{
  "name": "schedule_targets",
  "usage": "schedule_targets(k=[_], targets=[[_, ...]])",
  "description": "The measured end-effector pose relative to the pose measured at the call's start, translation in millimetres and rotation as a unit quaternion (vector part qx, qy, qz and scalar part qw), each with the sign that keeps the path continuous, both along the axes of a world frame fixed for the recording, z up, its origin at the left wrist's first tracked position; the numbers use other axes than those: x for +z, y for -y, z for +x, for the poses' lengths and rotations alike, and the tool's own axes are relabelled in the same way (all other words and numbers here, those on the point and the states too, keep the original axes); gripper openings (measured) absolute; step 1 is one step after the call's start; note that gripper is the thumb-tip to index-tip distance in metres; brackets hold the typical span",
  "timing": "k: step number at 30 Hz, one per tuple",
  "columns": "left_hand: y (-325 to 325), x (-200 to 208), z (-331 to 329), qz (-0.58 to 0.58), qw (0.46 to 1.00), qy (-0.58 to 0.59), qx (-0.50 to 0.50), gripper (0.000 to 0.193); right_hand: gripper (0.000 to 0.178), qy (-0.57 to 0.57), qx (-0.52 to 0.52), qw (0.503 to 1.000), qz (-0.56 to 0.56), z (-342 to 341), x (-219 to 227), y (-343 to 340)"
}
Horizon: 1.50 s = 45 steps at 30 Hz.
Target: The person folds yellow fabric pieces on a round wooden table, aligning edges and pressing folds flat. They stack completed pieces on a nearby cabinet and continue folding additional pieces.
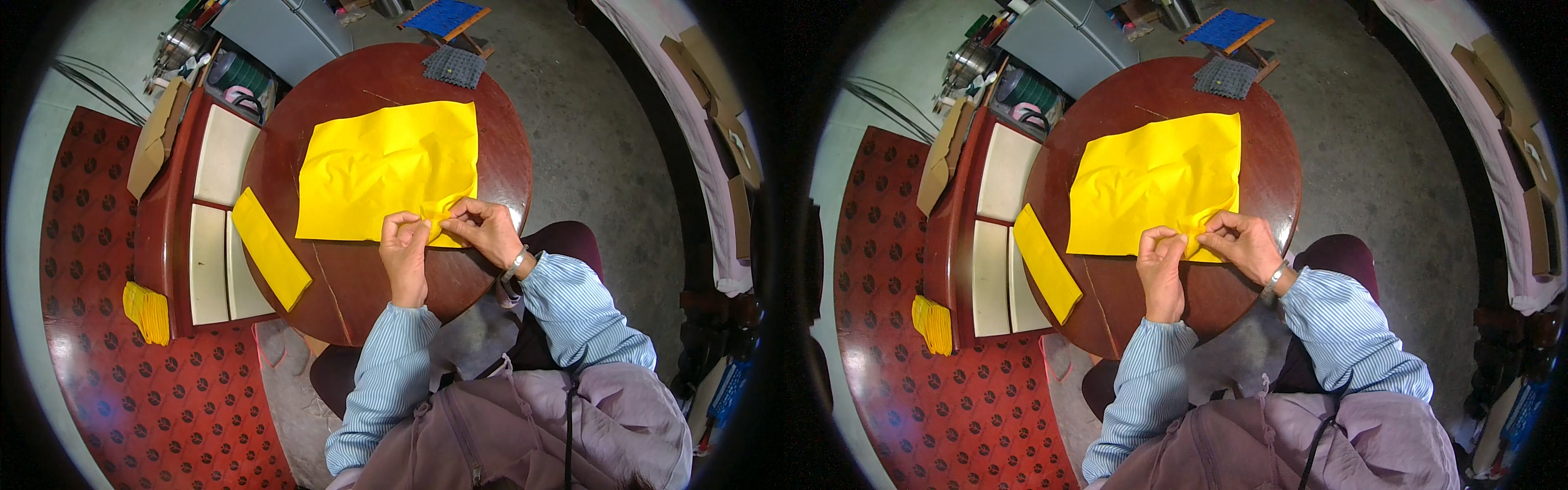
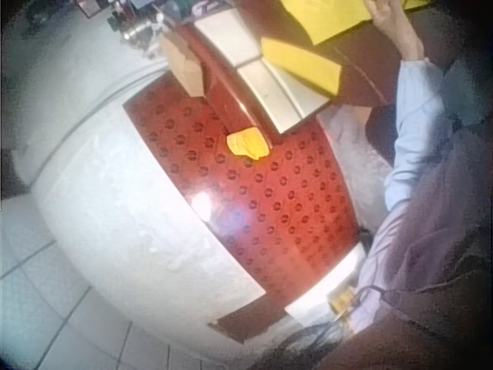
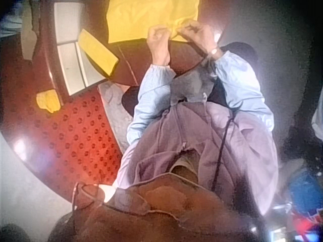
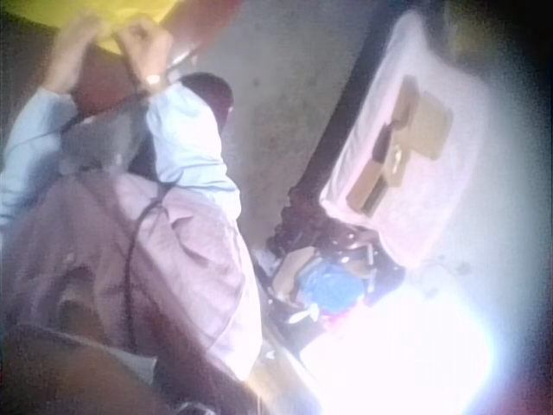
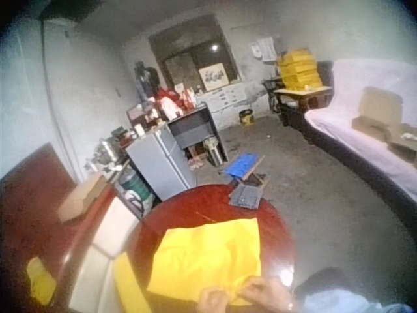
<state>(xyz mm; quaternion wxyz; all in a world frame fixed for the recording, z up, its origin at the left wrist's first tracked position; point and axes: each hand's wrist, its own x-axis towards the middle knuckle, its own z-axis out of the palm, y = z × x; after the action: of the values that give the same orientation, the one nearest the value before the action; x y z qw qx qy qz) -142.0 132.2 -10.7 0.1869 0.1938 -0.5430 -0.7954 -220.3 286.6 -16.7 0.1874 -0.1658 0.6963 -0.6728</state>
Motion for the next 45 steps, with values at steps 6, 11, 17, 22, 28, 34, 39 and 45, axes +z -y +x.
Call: schedule_targets(k=[6, 11, 17, 22, 28, 34, 39, 45], targets=[[-2.1, 2.5, -0.3, -0.037, 0.999, -0.025, -0.008, 0.012, 0.016, -0.006, 0.002, 1.000, 0.000, 0.2, -2.4, -1.5], [-2.0, 1.2, 1.0, -0.046, 0.999, 0.004, -0.021, 0.011, 0.015, -0.017, -0.003, 1.000, 0.002, 0.8, -5.1, -1.2], [-0.3, 1.0, 2.0, -0.042, 0.998, 0.015, -0.034, 0.013, 0.016, -0.041, -0.011, 0.999, 0.022, 2.1, -3.6, 0.3], [-1.2, 4.5, 2.0, -0.030, 0.999, 0.028, -0.036, 0.016, 0.017, -0.050, -0.006, 0.999, 0.020, 2.9, 1.4, -1.4], [-2.6, 4.6, 0.5, -0.025, 0.999, 0.030, -0.026, 0.016, 0.018, -0.053, -0.003, 0.998, 0.030, 1.6, 1.0, -0.9], [-3.0, 4.9, 0.3, -0.020, 0.999, 0.041, -0.016, 0.017, 0.018, -0.054, 0.002, 0.998, 0.019, 2.0, 0.8, -2.6], [-2.9, 6.4, 0.4, -0.018, 0.999, 0.043, -0.014, 0.017, 0.016, -0.071, -0.006, 0.997, 0.033, 3.0, 2.2, -3.1], [-3.6, 6.2, 1.8, -0.019, 0.999, 0.043, -0.011, 0.017, 0.018, -0.098, -0.029, 0.994, 0.040, 7.2, 7.6, -8.8]])
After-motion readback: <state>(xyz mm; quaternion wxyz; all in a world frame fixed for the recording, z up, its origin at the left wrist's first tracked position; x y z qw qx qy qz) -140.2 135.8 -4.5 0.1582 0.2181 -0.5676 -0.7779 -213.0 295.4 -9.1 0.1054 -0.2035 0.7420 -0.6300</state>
